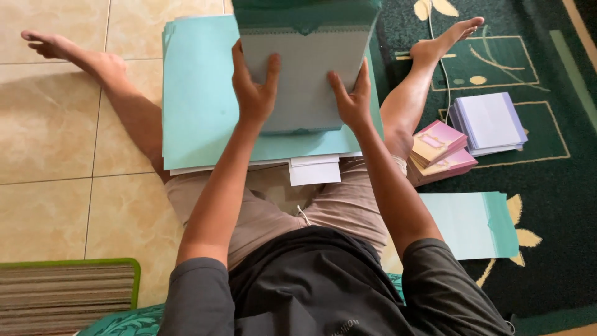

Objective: Sorting and stacking printed cards and envelopes on a flat surface while sitting on the floor.

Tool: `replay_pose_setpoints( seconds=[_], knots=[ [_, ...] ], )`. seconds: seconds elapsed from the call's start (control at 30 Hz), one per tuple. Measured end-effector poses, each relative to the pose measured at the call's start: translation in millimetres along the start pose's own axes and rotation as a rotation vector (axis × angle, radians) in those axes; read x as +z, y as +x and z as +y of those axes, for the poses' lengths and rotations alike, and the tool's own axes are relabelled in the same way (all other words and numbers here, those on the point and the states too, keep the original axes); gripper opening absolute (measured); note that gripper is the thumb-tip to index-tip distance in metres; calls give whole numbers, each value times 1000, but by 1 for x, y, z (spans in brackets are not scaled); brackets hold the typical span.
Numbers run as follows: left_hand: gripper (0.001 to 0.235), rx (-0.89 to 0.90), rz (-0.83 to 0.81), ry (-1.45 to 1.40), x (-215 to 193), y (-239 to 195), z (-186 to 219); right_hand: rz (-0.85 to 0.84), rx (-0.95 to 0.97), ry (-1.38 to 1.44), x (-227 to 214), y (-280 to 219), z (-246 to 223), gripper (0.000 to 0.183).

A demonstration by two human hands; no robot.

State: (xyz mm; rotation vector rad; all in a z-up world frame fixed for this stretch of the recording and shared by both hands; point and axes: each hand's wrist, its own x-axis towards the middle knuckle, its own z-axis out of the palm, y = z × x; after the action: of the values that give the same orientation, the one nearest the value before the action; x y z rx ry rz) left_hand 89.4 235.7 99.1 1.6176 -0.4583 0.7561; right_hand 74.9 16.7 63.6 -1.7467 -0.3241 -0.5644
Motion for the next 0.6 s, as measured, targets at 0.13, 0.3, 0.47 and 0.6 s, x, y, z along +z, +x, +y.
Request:
replay_pose_setpoints(
  seconds=[0.13,0.3,0.47,0.6],
  knots=[
    [48,-18,-22,-61,-6,9,27,32,-21,24,-6,2,-14,53],
    [60,-2,-195,-110,-10,17,46,-63,127,193,-41,-3,-59,49],
    [61,-241,-407,-223,34,6,60,66,292,112,-97,-50,-94,52],
    [80,-430,-741,-289,109,-32,49,312,388,12,-168,-120,-73,67]
  ],
)
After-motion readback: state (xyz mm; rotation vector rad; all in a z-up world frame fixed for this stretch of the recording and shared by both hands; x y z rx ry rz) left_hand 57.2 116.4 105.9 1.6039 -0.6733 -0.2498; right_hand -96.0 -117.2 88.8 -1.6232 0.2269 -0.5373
